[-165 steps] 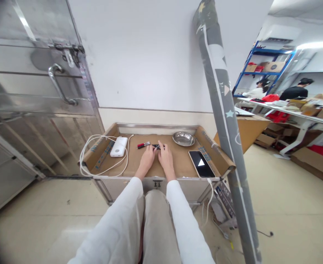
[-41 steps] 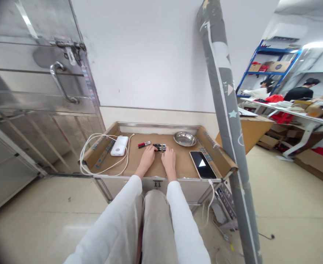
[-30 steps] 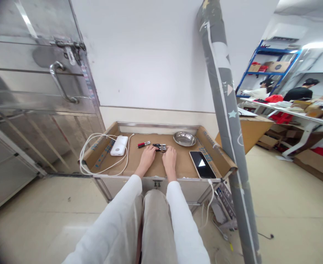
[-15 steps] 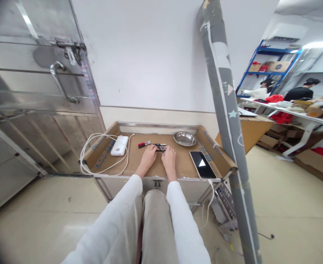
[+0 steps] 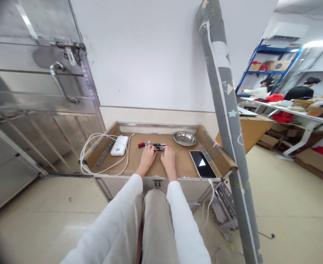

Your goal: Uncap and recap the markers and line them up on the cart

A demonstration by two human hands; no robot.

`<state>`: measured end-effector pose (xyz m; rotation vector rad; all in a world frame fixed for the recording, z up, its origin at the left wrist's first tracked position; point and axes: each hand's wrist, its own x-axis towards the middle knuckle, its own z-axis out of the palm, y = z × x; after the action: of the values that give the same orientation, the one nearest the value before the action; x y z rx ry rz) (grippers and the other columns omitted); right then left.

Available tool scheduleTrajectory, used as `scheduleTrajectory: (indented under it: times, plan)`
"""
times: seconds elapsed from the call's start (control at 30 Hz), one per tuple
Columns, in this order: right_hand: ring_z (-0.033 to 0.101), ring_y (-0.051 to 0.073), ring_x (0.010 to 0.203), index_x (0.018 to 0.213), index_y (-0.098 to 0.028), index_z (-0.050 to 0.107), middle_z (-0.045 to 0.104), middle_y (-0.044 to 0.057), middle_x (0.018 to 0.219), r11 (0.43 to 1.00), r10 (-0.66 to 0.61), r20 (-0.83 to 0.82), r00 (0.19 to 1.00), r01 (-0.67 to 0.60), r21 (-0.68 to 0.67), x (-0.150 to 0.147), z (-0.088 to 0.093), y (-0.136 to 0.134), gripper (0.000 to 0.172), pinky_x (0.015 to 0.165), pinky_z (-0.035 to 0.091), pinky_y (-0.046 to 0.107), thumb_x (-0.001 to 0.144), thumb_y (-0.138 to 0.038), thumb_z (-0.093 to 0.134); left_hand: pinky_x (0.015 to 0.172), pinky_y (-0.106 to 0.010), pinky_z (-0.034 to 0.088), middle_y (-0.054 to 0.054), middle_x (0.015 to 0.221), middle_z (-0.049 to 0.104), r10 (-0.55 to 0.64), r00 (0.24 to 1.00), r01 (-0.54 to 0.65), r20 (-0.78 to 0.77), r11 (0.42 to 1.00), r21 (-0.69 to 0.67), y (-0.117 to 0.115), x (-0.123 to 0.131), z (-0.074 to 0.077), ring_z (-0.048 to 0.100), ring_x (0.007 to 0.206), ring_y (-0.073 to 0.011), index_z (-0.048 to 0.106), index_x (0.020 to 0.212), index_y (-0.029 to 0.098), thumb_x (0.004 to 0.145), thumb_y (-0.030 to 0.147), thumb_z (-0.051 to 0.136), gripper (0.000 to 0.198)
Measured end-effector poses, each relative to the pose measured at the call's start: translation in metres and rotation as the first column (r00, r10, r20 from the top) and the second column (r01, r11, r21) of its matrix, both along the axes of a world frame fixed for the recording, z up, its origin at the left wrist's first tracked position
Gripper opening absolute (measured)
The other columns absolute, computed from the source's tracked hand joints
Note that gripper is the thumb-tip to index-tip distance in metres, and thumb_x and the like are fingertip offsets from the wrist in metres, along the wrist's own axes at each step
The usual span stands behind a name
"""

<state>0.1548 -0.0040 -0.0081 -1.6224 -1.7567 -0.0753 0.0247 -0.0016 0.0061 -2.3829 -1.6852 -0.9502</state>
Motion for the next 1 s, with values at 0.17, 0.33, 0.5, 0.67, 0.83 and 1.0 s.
scheduleTrajectory:
  times: [0.17,0.33,0.5,0.67,0.83,1.0]
  plan:
    - [0.054,0.021,0.094,0.097,-0.016,0.055,0.063,0.009,0.099,0.999,0.049,-0.02,0.999,-0.049,-0.011,0.0001,0.0011,-0.0007,0.029,0.084,0.035,0.03,0.075,-0.004,0.04,0.092,-0.041,0.041,-0.013,0.108,0.053,0.039,0.999,-0.039,0.033,0.999,0.007,0.0021,0.0005,-0.0014,0.049,0.107,-0.0244,0.052,0.1,0.014,0.087,0.016,0.051,0.013]
    - [0.053,0.021,0.092,0.097,-0.015,0.055,0.062,0.009,0.097,0.998,0.065,-0.031,0.997,-0.065,-0.006,0.0003,0.0019,-0.0004,0.03,0.084,0.037,0.031,0.074,-0.004,0.039,0.092,-0.038,0.041,-0.01,0.108,0.052,-0.015,1.0,0.015,0.024,1.0,-0.023,0.0017,-0.0007,-0.0011,0.049,0.107,-0.0228,0.054,0.1,0.018,0.086,0.014,0.051,0.015]
    - [0.051,0.021,0.093,0.097,-0.015,0.054,0.059,0.01,0.099,0.997,0.066,-0.043,0.997,-0.064,0.044,0.0009,0.0025,-0.0004,0.029,0.087,0.039,0.033,0.074,-0.005,0.04,0.091,-0.039,0.042,-0.011,0.108,0.053,-0.008,0.999,0.009,0.04,1.0,-0.025,0.0014,-0.0015,-0.0012,0.05,0.107,-0.0231,0.053,0.099,0.017,0.087,0.015,0.051,0.013]
    - [0.05,0.022,0.094,0.098,-0.014,0.054,0.056,0.012,0.1,0.999,0.029,-0.031,0.999,-0.028,0.04,0.0015,0.0008,0.0,0.028,0.086,0.039,0.033,0.075,-0.005,0.041,0.09,-0.04,0.042,-0.012,0.106,0.053,0.011,0.999,-0.01,0.053,1.0,-0.022,0.0009,-0.0008,-0.0006,0.05,0.105,-0.0233,0.051,0.098,0.015,0.087,0.017,0.05,0.011]
    - [0.049,0.021,0.09,0.094,-0.015,0.056,0.055,0.01,0.097,0.999,0.009,-0.022,1.0,-0.008,0.045,0.0019,0.0002,-0.0001,0.023,0.084,0.039,0.032,0.077,-0.007,0.042,0.09,-0.039,0.042,-0.012,0.1,0.054,0.025,0.999,-0.025,0.021,0.999,-0.023,0.0,0.0002,0.0018,0.051,0.101,-0.0226,0.052,0.09,0.015,0.09,0.016,0.043,0.009]
    - [0.048,0.019,0.083,0.083,-0.016,0.058,0.053,0.008,0.089,0.999,-0.012,0.016,1.0,0.011,0.035,0.0022,0.0012,-0.0018,0.019,0.08,0.037,0.03,0.081,-0.009,0.04,0.089,-0.038,0.043,-0.011,0.098,0.055,0.016,1.0,-0.016,0.017,1.0,-0.021,-0.0021,0.0004,0.003,0.052,0.099,-0.0222,0.053,0.089,0.016,0.089,0.016,0.043,0.009]
